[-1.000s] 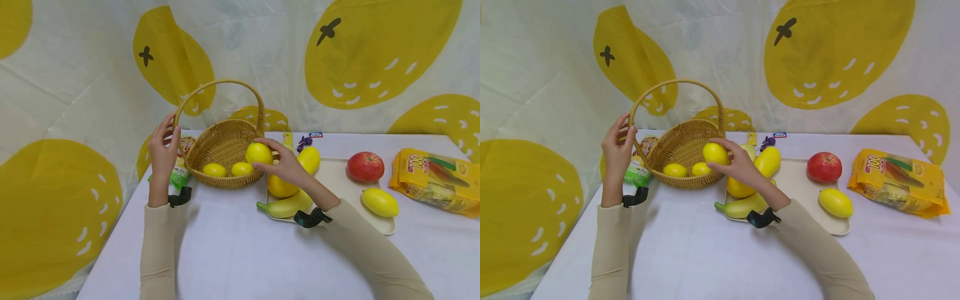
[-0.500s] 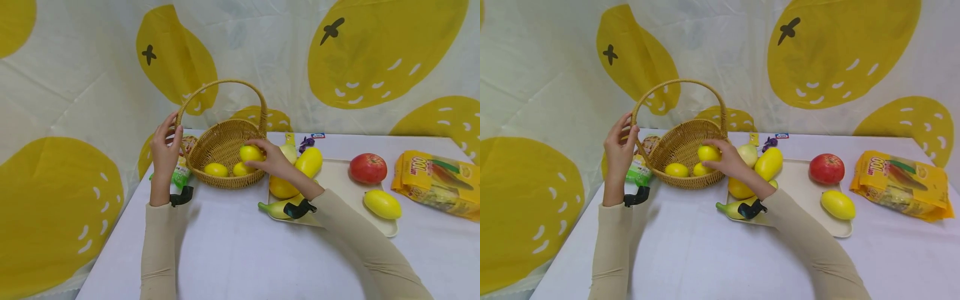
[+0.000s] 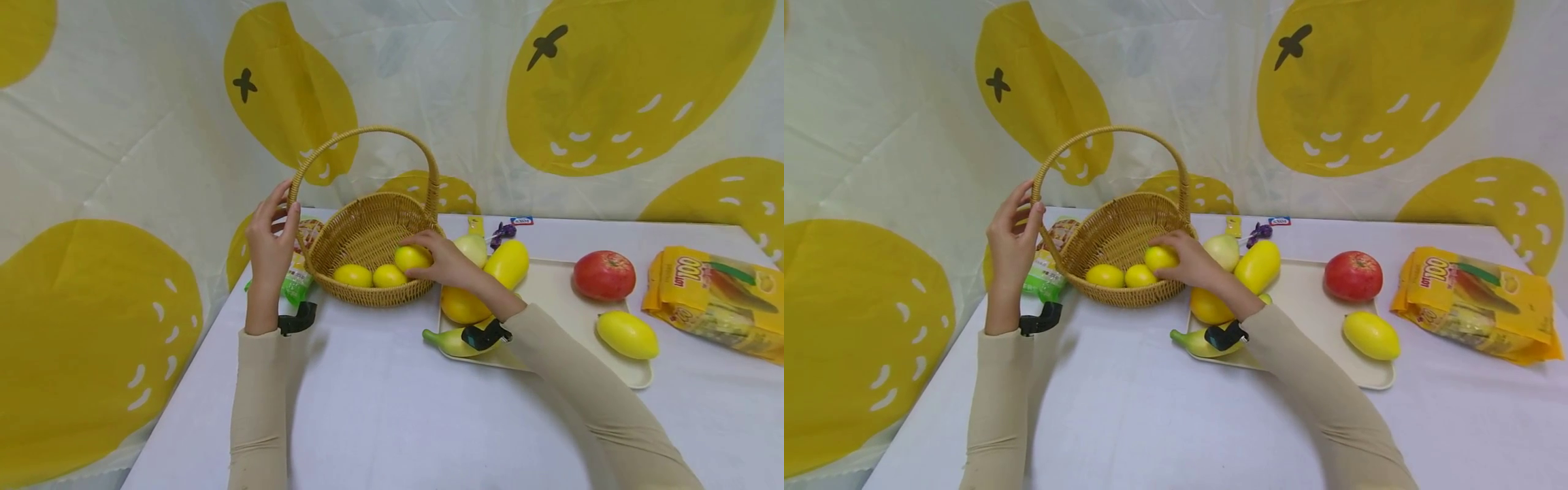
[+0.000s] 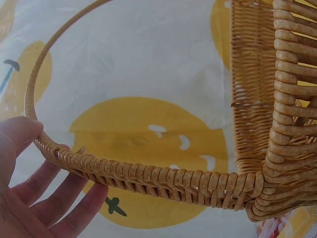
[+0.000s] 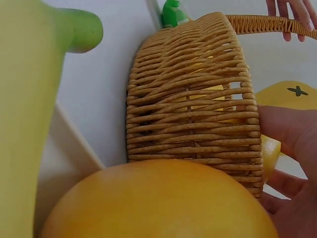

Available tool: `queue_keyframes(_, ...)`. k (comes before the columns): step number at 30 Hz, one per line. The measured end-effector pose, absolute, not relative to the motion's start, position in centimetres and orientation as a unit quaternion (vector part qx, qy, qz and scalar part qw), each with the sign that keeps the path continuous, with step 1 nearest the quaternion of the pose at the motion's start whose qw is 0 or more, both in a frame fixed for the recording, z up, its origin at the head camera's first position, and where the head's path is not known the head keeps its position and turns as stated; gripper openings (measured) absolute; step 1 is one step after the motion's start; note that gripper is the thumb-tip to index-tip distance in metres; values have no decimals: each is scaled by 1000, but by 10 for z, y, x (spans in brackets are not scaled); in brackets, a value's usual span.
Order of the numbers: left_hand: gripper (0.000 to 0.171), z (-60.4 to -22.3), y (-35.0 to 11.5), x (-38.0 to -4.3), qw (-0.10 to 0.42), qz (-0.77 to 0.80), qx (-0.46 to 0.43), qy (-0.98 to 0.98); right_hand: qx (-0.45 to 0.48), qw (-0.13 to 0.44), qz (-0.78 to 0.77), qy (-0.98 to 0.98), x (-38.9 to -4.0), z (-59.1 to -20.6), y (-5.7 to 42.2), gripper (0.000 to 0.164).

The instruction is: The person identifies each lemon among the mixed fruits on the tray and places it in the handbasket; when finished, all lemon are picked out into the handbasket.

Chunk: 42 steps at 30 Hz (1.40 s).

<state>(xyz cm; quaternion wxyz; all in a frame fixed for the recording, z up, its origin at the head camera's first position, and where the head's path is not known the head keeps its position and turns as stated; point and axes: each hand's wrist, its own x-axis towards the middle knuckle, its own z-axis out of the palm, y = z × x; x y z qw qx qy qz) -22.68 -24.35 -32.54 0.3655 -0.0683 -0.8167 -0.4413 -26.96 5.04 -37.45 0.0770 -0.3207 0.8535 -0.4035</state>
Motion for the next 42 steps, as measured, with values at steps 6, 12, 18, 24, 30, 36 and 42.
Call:
queue_keyframes(6,38,-326,-244,-227,367,-444,-61,-816,-305,83,-366,875,-274,-371,44,51)
queue_keyframes(12,38,-314,-232,-218,360,-442,-53,-820,-303,104,-343,883,-275,-370,43,40)
queue_keyframes(18,38,-317,-232,-220,360,-446,-56,-818,-309,106,-350,878,-274,-372,47,40)
queue_keyframes(24,39,-326,-243,-227,356,-447,-59,-819,-300,97,-404,858,-266,-375,49,38)
queue_keyframes(30,39,-327,-244,-227,356,-446,-59,-819,-288,102,-464,832,-255,-373,56,31)
queue_keyframes(36,38,-326,-244,-227,354,-449,-58,-818,-283,105,-494,815,-242,-370,66,28)
queue_keyframes(42,39,-327,-244,-227,356,-444,-59,-820,-294,115,-532,785,-229,-365,80,29)
